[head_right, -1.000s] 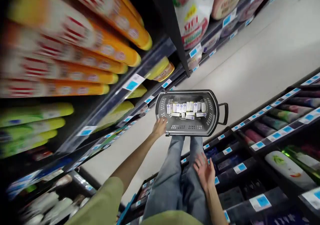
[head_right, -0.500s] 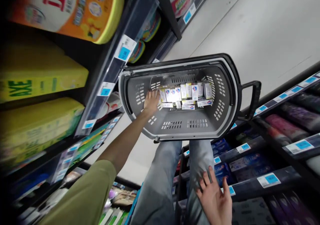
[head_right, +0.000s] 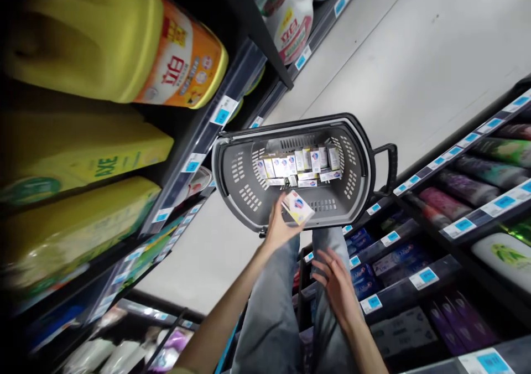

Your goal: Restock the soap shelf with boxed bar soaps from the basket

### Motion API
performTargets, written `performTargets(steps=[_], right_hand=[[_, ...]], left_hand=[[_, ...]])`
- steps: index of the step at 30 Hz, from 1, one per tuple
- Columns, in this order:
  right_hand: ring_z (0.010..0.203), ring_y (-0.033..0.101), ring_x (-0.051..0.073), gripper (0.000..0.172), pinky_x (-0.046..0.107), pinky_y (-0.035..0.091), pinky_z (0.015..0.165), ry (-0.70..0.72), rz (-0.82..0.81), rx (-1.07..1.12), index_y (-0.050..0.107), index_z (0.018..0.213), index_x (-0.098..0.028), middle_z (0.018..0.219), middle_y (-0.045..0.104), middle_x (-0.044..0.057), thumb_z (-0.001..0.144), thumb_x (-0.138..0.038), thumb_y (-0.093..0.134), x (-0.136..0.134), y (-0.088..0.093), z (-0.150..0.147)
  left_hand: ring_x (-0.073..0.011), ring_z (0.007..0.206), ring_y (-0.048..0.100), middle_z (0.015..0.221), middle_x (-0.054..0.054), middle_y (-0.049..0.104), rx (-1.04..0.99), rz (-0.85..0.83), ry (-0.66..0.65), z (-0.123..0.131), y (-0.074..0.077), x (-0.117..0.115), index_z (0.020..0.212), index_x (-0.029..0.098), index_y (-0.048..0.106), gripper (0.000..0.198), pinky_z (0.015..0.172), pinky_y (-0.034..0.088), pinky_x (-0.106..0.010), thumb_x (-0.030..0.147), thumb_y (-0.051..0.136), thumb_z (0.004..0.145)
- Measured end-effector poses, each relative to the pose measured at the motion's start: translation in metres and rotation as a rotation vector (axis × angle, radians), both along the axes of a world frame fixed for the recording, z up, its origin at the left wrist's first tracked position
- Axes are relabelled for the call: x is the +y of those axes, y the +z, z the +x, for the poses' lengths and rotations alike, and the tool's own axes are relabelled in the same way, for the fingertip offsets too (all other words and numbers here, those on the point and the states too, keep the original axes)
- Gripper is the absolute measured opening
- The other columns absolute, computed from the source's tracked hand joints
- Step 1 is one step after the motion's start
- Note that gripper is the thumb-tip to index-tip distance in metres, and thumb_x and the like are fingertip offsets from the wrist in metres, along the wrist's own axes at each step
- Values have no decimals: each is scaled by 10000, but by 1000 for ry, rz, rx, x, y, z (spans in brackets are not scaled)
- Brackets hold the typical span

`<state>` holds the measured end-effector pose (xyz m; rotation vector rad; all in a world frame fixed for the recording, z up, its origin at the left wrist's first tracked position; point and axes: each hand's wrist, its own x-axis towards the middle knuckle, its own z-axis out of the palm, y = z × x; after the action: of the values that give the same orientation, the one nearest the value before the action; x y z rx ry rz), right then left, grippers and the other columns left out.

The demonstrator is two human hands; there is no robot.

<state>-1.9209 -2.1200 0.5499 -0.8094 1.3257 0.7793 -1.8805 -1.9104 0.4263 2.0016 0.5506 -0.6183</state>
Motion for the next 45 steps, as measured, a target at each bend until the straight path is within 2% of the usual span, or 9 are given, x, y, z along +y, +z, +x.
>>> performTargets(steps=[5, 10, 15, 21, 27, 30, 34, 40, 45], right_hand=[[1173, 685, 262, 592, 382, 588, 949, 117, -293, -231, 673, 1283, -227, 1328, 715, 97, 779, -454, 885, 15, -31, 20], [896, 723, 198, 499, 338, 591, 824, -2, -497, -214, 684, 1190, -189, 1118, 763, 53, 802, -470, 825, 7, -55, 24], [669, 690, 144, 438, 272, 540, 596, -130, -516, -205, 678, 1113, -204, 1053, 759, 23, 779, -441, 834, -3, -62, 23], [814, 739, 202, 437, 326, 604, 721, 7, -508, -202, 681, 1122, -209, 1114, 781, 58, 809, -474, 832, -2, -61, 20], [988, 752, 250, 423, 362, 618, 853, 124, -547, -221, 688, 1095, -200, 1148, 786, 84, 812, -480, 830, -6, -58, 20], [944, 751, 245, 428, 365, 617, 816, 109, -539, -206, 674, 1090, -202, 1115, 791, 77, 811, -489, 825, -7, -60, 20], [985, 749, 259, 460, 379, 605, 857, 131, -519, -205, 677, 1091, -200, 1137, 789, 90, 784, -503, 837, -5, -63, 20], [1053, 729, 264, 522, 390, 577, 925, 182, -597, -253, 672, 1126, -188, 1188, 770, 110, 765, -523, 845, 0, -70, 21], [1069, 718, 251, 500, 391, 597, 918, 211, -547, -296, 695, 1129, -194, 1213, 760, 107, 774, -513, 845, 8, -70, 22]], left_hand=[[-353, 1516, 411, 1603, -176, 405, -113, -264, -33, -19, 32, -61, 1606, 299, 177, 1166, 1256, 386, -540, 285, 890, 683], [-367, 1542, 366, 1643, -154, 382, -58, -523, -148, -2, 31, -70, 1618, 300, 253, 1193, 1281, 353, -551, 381, 950, 654], [-285, 1289, 619, 1448, -145, 588, 113, -425, 210, 47, -40, -56, 1416, 250, 520, 524, 1101, 516, -467, 478, 652, 963], [-334, 1230, 637, 1367, -229, 586, 255, 90, 218, 132, -155, -60, 1317, 125, 522, 690, 1067, 473, -427, 371, 873, 776], [-415, 1373, 539, 1354, -256, 621, 339, 95, 350, 154, -208, -68, 1270, 98, 544, 745, 1105, 419, -425, 192, 916, 631], [-372, 1298, 616, 1275, -210, 692, 363, 21, 411, 135, -200, -55, 1245, 123, 577, 605, 1059, 465, -415, 232, 857, 720], [-258, 1085, 728, 1206, -119, 757, 333, -173, 467, 106, -151, -28, 1240, 180, 597, 456, 884, 563, -337, 285, 739, 820], [-260, 1177, 683, 1289, -83, 728, 56, -596, 996, 88, -70, 4, 1253, 237, 622, 643, 917, 549, -326, 258, 854, 654], [-279, 1186, 677, 1283, -88, 734, -16, -680, 1190, 86, -26, 17, 1248, 230, 659, 607, 923, 535, -348, 214, 799, 659]])
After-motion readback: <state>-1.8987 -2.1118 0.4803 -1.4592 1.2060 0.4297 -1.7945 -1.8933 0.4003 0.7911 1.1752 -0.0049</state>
